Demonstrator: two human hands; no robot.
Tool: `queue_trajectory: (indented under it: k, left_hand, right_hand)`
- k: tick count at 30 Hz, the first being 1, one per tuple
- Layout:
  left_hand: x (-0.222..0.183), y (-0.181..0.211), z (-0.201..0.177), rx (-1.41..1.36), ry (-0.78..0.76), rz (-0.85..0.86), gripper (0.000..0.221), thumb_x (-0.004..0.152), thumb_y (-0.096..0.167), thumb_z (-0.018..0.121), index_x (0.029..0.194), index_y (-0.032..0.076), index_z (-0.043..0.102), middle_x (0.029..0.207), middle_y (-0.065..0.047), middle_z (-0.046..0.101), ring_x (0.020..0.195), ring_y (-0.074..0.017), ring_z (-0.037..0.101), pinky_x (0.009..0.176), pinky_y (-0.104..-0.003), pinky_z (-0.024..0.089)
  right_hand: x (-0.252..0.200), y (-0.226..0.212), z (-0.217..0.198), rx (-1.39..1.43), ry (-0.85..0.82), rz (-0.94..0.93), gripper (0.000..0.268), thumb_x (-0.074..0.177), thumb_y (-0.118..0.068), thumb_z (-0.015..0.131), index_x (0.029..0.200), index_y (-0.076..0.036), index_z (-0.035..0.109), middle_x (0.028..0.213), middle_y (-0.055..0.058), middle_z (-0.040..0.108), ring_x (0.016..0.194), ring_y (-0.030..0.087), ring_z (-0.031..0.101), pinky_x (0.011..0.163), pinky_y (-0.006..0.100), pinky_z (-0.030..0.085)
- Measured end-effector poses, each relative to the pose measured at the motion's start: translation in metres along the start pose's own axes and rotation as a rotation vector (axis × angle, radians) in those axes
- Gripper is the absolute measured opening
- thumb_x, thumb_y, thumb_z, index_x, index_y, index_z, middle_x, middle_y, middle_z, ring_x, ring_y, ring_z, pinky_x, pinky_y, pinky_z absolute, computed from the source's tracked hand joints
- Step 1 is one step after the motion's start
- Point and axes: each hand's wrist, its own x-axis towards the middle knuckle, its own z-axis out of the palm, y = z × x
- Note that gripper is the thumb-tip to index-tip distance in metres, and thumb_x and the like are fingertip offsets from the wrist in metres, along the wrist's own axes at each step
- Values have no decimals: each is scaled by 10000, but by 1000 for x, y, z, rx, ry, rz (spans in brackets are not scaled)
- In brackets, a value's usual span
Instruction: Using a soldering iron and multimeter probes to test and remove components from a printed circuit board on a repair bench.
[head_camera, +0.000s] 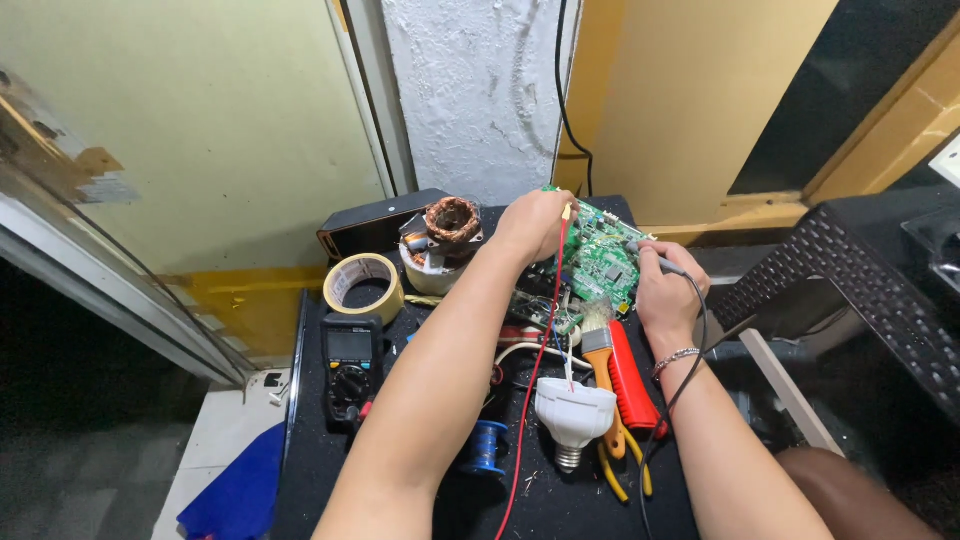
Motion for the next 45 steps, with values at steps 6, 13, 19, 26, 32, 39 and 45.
queue_trajectory:
  k: [6, 13, 19, 26, 32, 39, 45]
  left_hand:
    - [-4, 4, -4, -10, 13, 29, 269, 994, 295, 535, 1195, 192, 680, 1026, -182, 734, 1066, -422, 720, 938, -496, 593]
    - [-17, 15, -21, -74, 26, 47, 276, 1007, 316, 509, 1199, 208, 674, 1034, -203, 728, 1063, -448, 710, 926, -524, 591]
    - [-9, 10, -9, -47, 27, 46, 267, 1004, 301, 520, 1189, 182, 672, 1040, -208, 727, 1065, -442, 712, 930, -515, 591]
    - [-9, 6, -8, -28, 28, 52, 272, 999, 310, 526, 1200, 199, 672, 1016, -171, 728, 1057, -421, 718, 922, -497, 593]
    - [-6, 10, -2, -3, 18, 77, 284, 997, 302, 495, 1176, 161, 665, 993, -202, 724, 1045, -441, 712, 920, -518, 589]
    - [-1, 4, 1, 38, 18, 42, 259, 964, 294, 523, 1153, 177, 655, 1001, -178, 719, 1059, -417, 713, 926, -488, 590]
    - [-3, 6, -3, -27, 26, 57, 264, 998, 323, 539, 1205, 225, 670, 1035, -173, 736, 1075, -413, 715, 944, -495, 591]
  right_hand:
    - [1, 0, 2, -10, 5, 8, 134, 902, -215, 690, 956, -225, 812, 943, 33, 766, 966, 273, 720, 887, 397, 548]
    - [0, -3, 0, 1, 3, 6, 140, 902, -202, 683, 955, -205, 812, 937, 47, 764, 970, 286, 717, 895, 403, 546]
    - [4, 9, 3, 0, 1, -16, 135, 904, -205, 685, 956, -205, 810, 944, 52, 761, 979, 286, 715, 896, 411, 541]
    - [0, 0, 0, 6, -2, -6, 140, 904, -197, 682, 959, -204, 811, 938, 52, 761, 977, 286, 715, 901, 404, 543]
    - [1, 2, 2, 7, -1, 6, 138, 903, -210, 686, 959, -208, 811, 948, 45, 763, 984, 278, 716, 905, 399, 542]
    - [0, -4, 0, 12, -2, 14, 145, 902, -201, 678, 958, -202, 812, 953, 48, 766, 987, 284, 715, 907, 404, 542]
    - [1, 0, 1, 15, -4, 14, 136, 897, -210, 686, 952, -212, 811, 952, 42, 764, 987, 276, 716, 904, 402, 543]
